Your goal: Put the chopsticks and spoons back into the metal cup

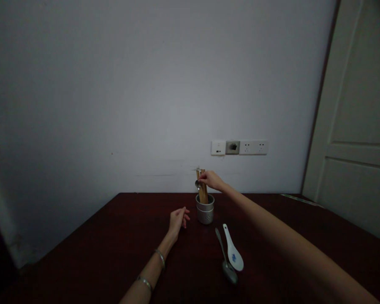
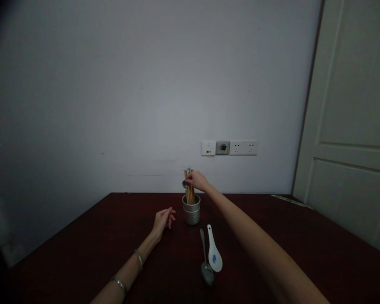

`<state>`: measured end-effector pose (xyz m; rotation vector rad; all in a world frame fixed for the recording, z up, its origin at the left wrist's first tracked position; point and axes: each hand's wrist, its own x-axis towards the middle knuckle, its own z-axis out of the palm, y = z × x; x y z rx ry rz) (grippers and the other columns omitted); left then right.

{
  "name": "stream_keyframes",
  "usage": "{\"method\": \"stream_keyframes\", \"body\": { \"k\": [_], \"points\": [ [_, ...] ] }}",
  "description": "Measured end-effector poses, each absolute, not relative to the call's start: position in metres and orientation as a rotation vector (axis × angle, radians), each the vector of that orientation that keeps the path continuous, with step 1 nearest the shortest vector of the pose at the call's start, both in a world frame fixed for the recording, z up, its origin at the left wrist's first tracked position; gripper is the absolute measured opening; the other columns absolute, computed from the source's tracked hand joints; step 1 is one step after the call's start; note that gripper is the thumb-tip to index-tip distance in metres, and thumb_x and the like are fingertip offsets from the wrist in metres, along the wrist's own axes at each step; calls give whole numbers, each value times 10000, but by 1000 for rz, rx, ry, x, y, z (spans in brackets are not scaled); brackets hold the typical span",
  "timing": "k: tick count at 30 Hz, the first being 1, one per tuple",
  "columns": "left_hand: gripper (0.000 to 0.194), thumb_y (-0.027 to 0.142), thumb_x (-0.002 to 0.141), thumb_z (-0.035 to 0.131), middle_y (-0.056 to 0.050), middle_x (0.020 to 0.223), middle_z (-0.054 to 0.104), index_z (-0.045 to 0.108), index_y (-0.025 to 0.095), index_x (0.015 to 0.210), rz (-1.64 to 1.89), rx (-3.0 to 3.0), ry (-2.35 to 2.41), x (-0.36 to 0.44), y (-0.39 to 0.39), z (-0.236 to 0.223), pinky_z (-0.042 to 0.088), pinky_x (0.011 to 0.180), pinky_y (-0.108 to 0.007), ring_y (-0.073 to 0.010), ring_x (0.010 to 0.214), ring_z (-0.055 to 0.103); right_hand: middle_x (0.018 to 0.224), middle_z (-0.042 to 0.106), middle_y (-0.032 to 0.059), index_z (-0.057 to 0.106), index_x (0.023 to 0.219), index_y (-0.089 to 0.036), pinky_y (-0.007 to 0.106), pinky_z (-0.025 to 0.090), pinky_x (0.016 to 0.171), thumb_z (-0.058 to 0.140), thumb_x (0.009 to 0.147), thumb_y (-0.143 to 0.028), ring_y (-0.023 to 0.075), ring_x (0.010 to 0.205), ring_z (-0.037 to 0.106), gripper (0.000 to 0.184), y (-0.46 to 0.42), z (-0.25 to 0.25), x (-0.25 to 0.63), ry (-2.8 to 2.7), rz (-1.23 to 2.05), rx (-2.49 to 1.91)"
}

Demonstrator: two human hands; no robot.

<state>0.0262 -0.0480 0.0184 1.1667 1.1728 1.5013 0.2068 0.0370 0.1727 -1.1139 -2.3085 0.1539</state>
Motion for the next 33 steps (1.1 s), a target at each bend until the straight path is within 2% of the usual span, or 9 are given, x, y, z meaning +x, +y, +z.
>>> {"method": "stream_keyframes", "body": {
  "k": [11, 20, 26, 33],
  "points": [
    [417, 514, 654, 549, -2, 492, 542, 592, 102, 700, 1495, 1212, 1173, 28, -52, 21, 294, 323, -183, -50, 314, 373, 807, 694, 35, 703, 857, -186, 220, 416, 657, 552, 738, -255, 157, 745, 605, 205, 32, 172, 210, -2337, 124, -1131],
    [419, 520, 665, 533, 4, 462, 531, 583, 105, 679, 1464, 1274, 1192, 29, -50, 21, 271, 303, -185, -51, 288, 362, 851, 691, 77, 692, 868, -147, 247, 429, 688, 510, 772, -278, 170, 745, 609, 244, 20, 170, 237, -2259, 118, -1054],
    [415, 515, 672, 530, 5, 454, 530, 585, 104, 671, 1443, 1300, 1192, 30, -47, 18, 261, 301, -184, -54, 280, 367, 917, 677, 84, 683, 903, -158, 290, 425, 765, 475, 775, -306, 207, 858, 605, 285, -7, 111, 297, -2250, 143, -1301],
    [378, 477, 681, 539, 3, 455, 529, 593, 103, 664, 1420, 1352, 1204, 32, -47, 17, 261, 303, -179, -51, 286, 360, 1108, 596, 110, 603, 1086, -161, 324, 369, 921, 441, 784, -343, 223, 1050, 523, 388, -65, 39, 351, -2303, 263, -1398]
  ]
}}
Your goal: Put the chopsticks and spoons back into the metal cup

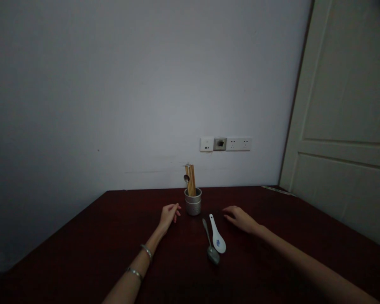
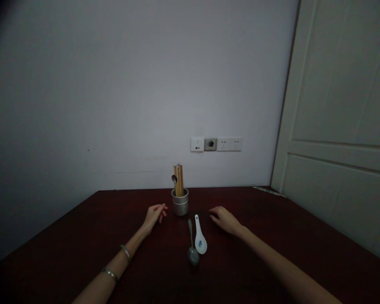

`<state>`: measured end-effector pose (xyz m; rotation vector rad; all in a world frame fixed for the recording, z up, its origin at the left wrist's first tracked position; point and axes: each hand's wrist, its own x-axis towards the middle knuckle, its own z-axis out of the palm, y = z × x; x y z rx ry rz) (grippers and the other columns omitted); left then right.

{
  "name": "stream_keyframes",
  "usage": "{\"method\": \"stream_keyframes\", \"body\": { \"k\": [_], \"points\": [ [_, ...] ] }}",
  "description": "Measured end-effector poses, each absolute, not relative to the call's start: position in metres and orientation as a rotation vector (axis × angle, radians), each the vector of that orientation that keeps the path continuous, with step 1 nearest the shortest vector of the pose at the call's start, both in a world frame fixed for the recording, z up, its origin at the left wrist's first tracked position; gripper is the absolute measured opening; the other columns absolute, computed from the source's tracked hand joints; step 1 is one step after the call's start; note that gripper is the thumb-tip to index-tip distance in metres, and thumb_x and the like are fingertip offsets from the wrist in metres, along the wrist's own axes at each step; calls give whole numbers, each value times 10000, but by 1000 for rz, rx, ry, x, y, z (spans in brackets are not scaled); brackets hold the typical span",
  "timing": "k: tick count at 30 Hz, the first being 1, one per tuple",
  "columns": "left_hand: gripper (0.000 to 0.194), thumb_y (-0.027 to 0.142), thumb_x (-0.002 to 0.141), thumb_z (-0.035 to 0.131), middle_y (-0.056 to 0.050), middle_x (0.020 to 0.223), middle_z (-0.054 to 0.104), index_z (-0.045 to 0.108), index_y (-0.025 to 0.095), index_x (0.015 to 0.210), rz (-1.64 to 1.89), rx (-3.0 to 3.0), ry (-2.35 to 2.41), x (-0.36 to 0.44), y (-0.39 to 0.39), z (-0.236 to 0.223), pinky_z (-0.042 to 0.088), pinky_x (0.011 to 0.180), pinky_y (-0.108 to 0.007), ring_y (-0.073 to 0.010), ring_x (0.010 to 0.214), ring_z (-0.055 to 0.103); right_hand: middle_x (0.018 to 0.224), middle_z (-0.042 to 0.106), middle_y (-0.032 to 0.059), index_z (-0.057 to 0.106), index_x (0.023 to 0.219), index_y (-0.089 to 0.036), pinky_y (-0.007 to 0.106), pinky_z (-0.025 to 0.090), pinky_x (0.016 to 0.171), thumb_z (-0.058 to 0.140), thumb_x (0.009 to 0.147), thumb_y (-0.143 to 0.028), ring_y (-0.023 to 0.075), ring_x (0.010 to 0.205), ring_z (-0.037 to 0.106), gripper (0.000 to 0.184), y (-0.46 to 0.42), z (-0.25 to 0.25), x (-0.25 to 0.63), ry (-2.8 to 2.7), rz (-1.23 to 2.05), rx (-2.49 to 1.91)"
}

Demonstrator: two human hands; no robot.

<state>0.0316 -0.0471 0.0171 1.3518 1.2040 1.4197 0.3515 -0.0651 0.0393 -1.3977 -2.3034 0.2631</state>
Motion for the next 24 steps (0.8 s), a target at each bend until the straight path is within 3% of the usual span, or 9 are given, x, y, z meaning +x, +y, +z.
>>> {"method": "stream_keyframes", "body": {
  "k": [8, 17, 24],
  "points": [
    [356, 455, 693, 533, 0, 463, 531, 599, 106, 660, 1378, 1445, 1212, 32, -46, 12, 259, 318, -176, -50, 297, 367, 1271, 472, 117, 558, 1156, -147, 351, 273, 1026, 354, 831, -341, 215, 1203, 391, 429, -103, 13, 351, -2263, 197, -1419],
    [355, 444, 707, 493, 5, 478, 529, 588, 105, 664, 1288, 1532, 1285, 34, -49, 15, 275, 365, -181, -53, 339, 383, 1239, 504, 122, 581, 1121, -138, 367, 303, 1005, 378, 818, -297, 215, 1180, 421, 398, -98, 5, 351, -2199, 175, -1396],
    [307, 381, 676, 515, -34, 608, 616, 616, 94, 709, 805, 1670, 1451, 47, -64, 43, 320, 409, -168, -67, 456, 467, 1220, 519, 133, 584, 1116, -122, 351, 311, 995, 388, 812, -295, 213, 1172, 430, 400, -100, 6, 351, -2184, 153, -1382]
  ]
}}
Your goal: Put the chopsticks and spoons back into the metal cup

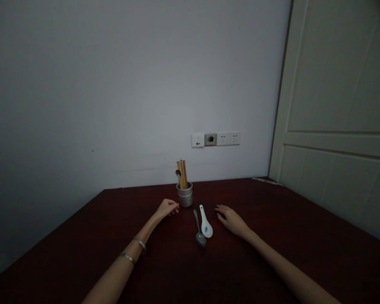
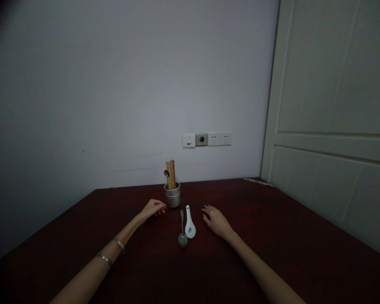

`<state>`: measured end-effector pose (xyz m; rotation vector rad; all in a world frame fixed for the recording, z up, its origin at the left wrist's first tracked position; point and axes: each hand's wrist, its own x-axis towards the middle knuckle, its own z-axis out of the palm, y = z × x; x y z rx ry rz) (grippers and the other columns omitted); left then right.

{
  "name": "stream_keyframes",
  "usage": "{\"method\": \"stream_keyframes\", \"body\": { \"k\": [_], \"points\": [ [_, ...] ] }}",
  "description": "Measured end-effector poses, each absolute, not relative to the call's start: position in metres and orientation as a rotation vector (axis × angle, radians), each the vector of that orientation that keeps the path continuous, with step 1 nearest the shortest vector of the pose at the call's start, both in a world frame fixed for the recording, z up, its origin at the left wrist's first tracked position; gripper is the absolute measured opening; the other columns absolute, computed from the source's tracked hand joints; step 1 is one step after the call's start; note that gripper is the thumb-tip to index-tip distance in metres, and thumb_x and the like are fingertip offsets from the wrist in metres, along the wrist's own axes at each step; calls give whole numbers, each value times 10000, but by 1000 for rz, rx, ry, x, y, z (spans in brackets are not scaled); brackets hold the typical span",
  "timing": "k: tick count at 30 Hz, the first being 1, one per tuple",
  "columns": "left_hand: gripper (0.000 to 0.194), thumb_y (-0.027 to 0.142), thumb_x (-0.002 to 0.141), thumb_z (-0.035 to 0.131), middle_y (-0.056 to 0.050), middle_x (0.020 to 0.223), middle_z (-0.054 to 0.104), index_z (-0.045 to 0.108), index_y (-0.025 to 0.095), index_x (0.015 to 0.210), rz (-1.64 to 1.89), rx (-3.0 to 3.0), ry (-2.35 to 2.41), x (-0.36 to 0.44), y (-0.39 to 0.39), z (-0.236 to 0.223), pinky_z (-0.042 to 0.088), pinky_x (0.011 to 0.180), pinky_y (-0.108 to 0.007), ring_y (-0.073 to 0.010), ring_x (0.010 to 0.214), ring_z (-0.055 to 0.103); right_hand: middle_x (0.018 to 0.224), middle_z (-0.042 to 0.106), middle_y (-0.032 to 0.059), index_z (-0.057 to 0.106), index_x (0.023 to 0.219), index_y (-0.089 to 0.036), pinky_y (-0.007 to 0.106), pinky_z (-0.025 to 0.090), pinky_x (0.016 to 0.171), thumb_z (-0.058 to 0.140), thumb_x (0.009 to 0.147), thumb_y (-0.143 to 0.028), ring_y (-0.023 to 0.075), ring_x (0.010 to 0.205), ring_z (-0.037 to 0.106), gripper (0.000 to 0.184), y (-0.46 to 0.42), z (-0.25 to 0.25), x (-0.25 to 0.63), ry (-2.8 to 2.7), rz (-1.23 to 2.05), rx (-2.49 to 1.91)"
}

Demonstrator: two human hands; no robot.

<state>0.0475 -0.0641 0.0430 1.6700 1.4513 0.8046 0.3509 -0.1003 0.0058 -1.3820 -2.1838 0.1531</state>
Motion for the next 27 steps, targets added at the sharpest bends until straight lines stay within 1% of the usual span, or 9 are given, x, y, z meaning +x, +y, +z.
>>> {"method": "stream_keyframes", "body": {
  "k": [3, 5, 7, 11, 17, 22, 27],
  "points": [
    [246, 317, 611, 570, -39, 657, 643, 646, 106, 714, 495, 1755, 1368, 61, -78, 59, 343, 423, -169, -75, 496, 497, 1218, 521, 134, 580, 1122, -118, 347, 317, 991, 393, 810, -293, 216, 1166, 436, 403, -102, 7, 351, -2185, 146, -1389],
    [226, 283, 601, 568, -34, 655, 645, 656, 116, 725, 379, 1777, 1325, 72, -86, 66, 350, 421, -171, -72, 482, 496, 1216, 523, 134, 580, 1122, -118, 343, 325, 984, 392, 810, -291, 215, 1157, 445, 403, -103, 8, 351, -2188, 139, -1384],
    [213, 272, 605, 562, -30, 644, 643, 657, 118, 718, 328, 1790, 1324, 84, -91, 68, 347, 410, -172, -64, 451, 483, 1214, 524, 135, 582, 1119, -116, 342, 328, 980, 391, 811, -286, 215, 1153, 448, 400, -104, 9, 350, -2189, 136, -1380],
    [178, 269, 628, 547, -25, 585, 620, 631, 111, 629, 242, 1831, 1414, 106, -95, 68, 327, 381, -175, -58, 393, 451, 1210, 527, 136, 587, 1113, -112, 338, 325, 982, 386, 814, -275, 213, 1155, 447, 395, -106, 11, 350, -2185, 132, -1389],
    [216, 231, 672, 463, -2, 444, 524, 549, 122, 506, -3, 1939, 1502, 127, -102, 71, 313, 359, -197, -71, 322, 404, 1203, 531, 148, 589, 1111, -103, 338, 322, 982, 388, 812, -265, 218, 1155, 446, 396, -108, 14, 348, -2181, 143, -1400],
    [194, 215, 655, 475, 7, 412, 487, 522, 129, 487, -61, 2022, 1538, 134, -97, 63, 321, 373, -202, -70, 323, 385, 1205, 531, 137, 587, 1113, -114, 331, 326, 977, 386, 814, -276, 210, 1149, 452, 395, -106, 12, 349, -2179, 142, -1393],
    [198, 267, 637, 508, 2, 432, 499, 526, 132, 493, -69, 2076, 1573, 135, -86, 47, 335, 377, -203, -77, 345, 411, 1211, 529, 125, 592, 1106, -127, 338, 326, 977, 386, 814, -283, 211, 1149, 452, 389, -105, 10, 350, -2172, 131, -1388]
  ]
}}
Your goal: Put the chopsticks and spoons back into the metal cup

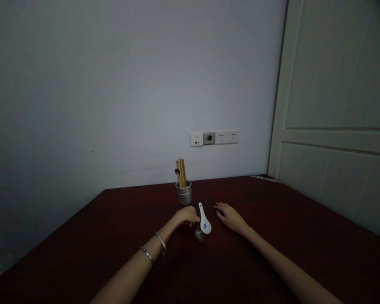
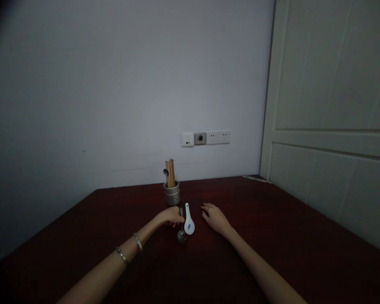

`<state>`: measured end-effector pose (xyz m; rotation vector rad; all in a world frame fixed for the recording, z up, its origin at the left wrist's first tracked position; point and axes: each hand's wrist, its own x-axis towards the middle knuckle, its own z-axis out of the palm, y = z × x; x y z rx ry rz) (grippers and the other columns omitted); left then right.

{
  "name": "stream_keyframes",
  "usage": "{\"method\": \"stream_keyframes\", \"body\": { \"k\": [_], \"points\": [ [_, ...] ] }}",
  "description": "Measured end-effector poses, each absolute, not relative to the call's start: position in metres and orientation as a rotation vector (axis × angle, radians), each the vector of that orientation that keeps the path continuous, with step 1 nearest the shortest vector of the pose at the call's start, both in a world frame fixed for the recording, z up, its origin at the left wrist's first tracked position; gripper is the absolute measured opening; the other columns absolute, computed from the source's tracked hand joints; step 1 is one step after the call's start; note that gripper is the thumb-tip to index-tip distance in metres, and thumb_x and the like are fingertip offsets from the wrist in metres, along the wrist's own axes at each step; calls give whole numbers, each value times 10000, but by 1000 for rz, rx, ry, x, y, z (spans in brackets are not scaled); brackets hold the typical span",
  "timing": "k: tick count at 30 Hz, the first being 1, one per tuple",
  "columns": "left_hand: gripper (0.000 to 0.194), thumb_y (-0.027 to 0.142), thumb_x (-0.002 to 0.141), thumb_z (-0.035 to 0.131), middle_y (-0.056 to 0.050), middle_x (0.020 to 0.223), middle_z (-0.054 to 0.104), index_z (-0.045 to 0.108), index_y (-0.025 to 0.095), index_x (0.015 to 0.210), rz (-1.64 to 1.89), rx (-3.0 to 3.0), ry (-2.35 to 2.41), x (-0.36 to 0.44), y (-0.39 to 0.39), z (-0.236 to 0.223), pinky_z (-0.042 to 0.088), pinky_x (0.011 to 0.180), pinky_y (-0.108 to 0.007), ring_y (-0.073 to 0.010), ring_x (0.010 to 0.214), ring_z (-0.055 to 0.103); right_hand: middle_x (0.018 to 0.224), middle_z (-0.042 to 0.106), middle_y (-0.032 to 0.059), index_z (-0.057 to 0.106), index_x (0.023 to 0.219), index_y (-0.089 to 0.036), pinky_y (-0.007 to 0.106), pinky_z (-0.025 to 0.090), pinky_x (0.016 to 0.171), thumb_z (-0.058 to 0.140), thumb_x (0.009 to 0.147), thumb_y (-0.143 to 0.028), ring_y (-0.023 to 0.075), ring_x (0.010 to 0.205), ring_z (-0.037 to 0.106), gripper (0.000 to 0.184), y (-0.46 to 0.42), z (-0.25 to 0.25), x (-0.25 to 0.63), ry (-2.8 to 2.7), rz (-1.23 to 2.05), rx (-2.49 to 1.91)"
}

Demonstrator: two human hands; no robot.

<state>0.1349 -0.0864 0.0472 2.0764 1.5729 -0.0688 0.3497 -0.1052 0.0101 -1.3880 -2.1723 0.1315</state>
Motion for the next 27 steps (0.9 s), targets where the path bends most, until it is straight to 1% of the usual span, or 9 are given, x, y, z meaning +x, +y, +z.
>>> {"method": "stream_keyframes", "body": {
  "k": [5, 11, 15, 21, 27],
  "points": [
    [229, 302, 644, 507, 6, 430, 487, 518, 136, 487, -62, 2101, 1581, 135, -86, 44, 336, 379, -205, -75, 341, 404, 1199, 535, 140, 595, 1100, -113, 337, 328, 975, 387, 814, -279, 214, 1144, 456, 390, -107, 12, 349, -2165, 126, -1382],
    [215, 278, 642, 499, 5, 427, 484, 508, 137, 480, -30, 2098, 1581, 135, -88, 44, 337, 384, -203, -78, 347, 415, 1198, 536, 140, 596, 1099, -116, 339, 323, 978, 389, 813, -275, 216, 1144, 456, 387, -107, 12, 349, -2165, 146, -1375],
    [202, 254, 638, 501, 14, 406, 462, 506, 135, 476, 41, 2040, 1591, 135, -92, 46, 309, 367, -198, -69, 325, 387, 1205, 532, 130, 593, 1102, -122, 340, 325, 977, 393, 811, -273, 213, 1143, 457, 385, -106, 12, 350, -2166, 159, -1378],
    [179, 219, 640, 503, 34, 398, 436, 497, 139, 480, 161, 1917, 1566, 131, -105, 58, 280, 346, -201, -59, 305, 341, 1213, 527, 123, 594, 1102, -135, 352, 318, 983, 401, 808, -280, 216, 1153, 448, 380, -108, 14, 349, -2148, 194, -1398],
    [248, 270, 679, 502, 42, 387, 409, 481, 137, 470, 296, 1918, 1525, 121, -115, 83, 266, 338, -194, -51, 310, 330, 1215, 524, 130, 586, 1114, -120, 343, 326, 978, 390, 809, -272, 213, 1151, 450, 393, -108, 13, 348, -2174, 177, -1403]
  ]
}}
